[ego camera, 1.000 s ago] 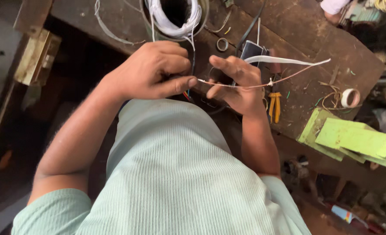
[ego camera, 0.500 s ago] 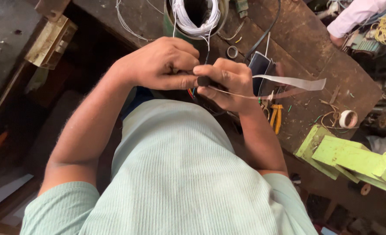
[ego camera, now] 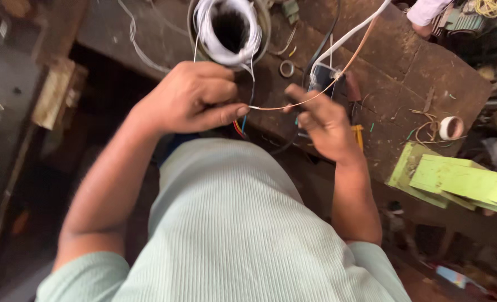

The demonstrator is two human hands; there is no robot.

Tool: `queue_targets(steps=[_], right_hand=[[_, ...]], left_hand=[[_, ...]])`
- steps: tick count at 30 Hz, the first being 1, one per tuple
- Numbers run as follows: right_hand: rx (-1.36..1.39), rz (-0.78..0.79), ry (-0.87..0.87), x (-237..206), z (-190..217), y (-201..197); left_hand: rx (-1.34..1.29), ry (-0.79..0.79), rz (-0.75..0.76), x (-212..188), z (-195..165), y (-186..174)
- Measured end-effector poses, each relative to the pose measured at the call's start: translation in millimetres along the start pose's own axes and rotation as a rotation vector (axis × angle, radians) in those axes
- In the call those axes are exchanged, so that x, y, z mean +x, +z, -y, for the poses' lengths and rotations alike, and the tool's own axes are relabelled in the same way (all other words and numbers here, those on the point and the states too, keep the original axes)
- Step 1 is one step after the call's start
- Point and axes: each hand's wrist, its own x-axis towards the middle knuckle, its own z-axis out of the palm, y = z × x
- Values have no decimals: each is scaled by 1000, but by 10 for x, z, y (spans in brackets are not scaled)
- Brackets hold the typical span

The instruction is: The person strips insulation from a multi-colored cable, twists the exposed conductors, and wraps the joint with insulating tape. They then use pliers and wire cutters to trim and adjust the wires on a workbench in a workshop.

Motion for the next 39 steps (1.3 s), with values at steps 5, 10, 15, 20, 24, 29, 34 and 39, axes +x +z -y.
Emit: queue_targets(steps=[5,10,15,20,24,29,34,39], right_hand=[[351,29,130,71,285,373],[1110,-96,292,232,375,535],[1123,-138,359,228,263,633],[891,-278,442,52,363,316],[872,-515,44,-249,451,-324],[808,-203,268,-305,242,15],[1033,-161,244,19,241,413],[1207,-203,314,329,323,522]], left_hand=[[187,59,-126,60,-69,-18],[282,77,-137,182,-92,25],[371,101,-124,179,-66,65],[497,132,-137,113,-66,60],[499,91,-151,94,-109,-41],[537,120,-161,285,-171,135],[523,69,-235,358,-185,193],[548,98,-229,306,-146,215]])
